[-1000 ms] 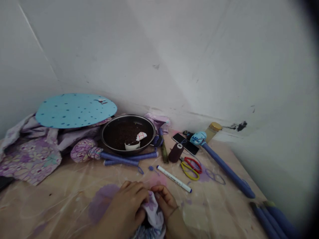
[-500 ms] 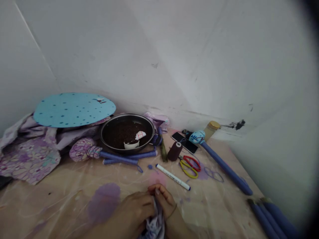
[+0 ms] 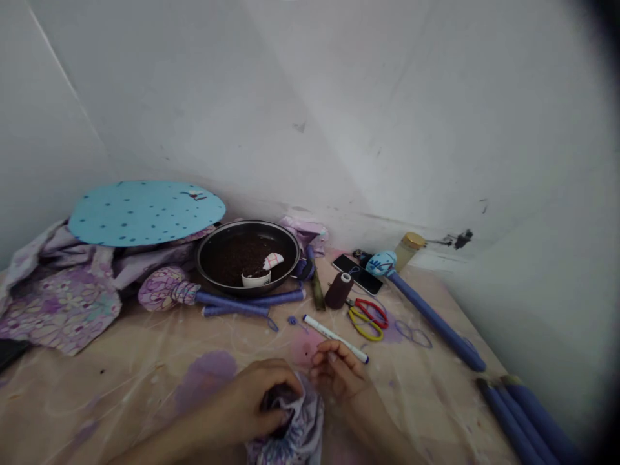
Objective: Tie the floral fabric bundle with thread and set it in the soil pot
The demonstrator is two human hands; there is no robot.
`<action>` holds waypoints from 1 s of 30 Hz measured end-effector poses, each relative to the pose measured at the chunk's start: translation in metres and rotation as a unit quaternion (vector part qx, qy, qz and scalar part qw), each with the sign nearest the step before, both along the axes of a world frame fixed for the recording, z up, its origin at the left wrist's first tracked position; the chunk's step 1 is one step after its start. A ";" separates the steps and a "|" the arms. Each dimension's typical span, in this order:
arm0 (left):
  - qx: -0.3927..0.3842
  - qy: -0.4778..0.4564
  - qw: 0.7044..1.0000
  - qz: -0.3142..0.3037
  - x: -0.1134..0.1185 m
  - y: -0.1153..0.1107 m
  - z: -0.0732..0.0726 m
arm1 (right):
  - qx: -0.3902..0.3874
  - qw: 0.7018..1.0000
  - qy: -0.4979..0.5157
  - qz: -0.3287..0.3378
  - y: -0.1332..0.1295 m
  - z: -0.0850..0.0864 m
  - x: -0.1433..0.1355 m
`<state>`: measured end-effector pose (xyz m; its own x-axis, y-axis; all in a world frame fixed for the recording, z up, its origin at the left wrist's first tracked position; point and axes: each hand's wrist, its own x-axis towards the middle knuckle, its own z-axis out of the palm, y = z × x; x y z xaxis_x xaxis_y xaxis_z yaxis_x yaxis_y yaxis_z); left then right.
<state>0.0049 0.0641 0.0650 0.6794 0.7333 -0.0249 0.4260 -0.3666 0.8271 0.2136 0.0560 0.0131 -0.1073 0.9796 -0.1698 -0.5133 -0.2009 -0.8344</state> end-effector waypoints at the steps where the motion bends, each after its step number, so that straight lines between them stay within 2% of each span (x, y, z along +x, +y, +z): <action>1: -0.003 -0.006 1.000 0.017 -0.003 0.002 0.004 | -0.005 1.000 0.018 0.006 -0.001 0.005 0.006; 4: 0.007 -0.009 0.998 0.069 -0.012 0.007 0.013 | -0.013 1.000 0.011 -0.013 -0.002 0.012 0.024; 7: 0.016 -0.008 0.996 0.084 -0.017 0.012 0.017 | -0.015 0.997 -0.052 -0.047 0.002 0.013 0.043; 9: 0.018 0.000 0.996 0.088 -0.017 0.013 0.019 | 0.007 0.987 -0.135 -0.084 0.004 0.014 0.054; 12: 0.029 0.023 0.995 0.089 -0.015 0.011 0.019 | 0.078 0.947 -0.286 -0.123 -0.002 0.020 0.060; 14: 0.046 0.033 0.996 0.074 -0.011 0.006 0.018 | 0.134 0.919 -0.363 -0.076 -0.010 0.026 0.054; 17: 0.077 0.053 0.994 0.058 -0.004 -0.001 0.011 | 0.240 0.860 -0.441 0.094 -0.023 0.032 0.035; 18: 0.085 0.062 0.993 0.058 -0.002 -0.003 0.009 | 0.257 0.840 -0.454 0.147 -0.026 0.032 0.028; 20: 0.096 0.074 0.991 0.061 0.003 -0.007 0.003 | 0.260 0.809 -0.484 0.209 -0.030 0.030 0.016; 23: 0.101 0.077 0.988 0.088 0.009 -0.013 -0.005 | 0.234 0.783 -0.523 0.241 -0.032 0.021 0.006; 25: 0.095 0.074 0.987 0.110 0.013 -0.017 -0.009 | 0.226 0.778 -0.536 0.240 -0.033 0.014 0.005; 27: 0.085 0.071 0.987 0.116 0.015 -0.019 -0.010 | 0.234 0.781 -0.533 0.227 -0.033 0.008 0.005; 30: 0.070 0.032 0.991 0.111 0.012 -0.015 -0.003 | 0.258 0.803 -0.497 0.204 -0.033 0.003 0.009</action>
<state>0.0165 0.0493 0.0616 0.5017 0.8636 0.0500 0.5589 -0.3677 0.7433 0.2225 0.0227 0.0156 -0.4992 0.8652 0.0474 0.4778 0.3204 -0.8179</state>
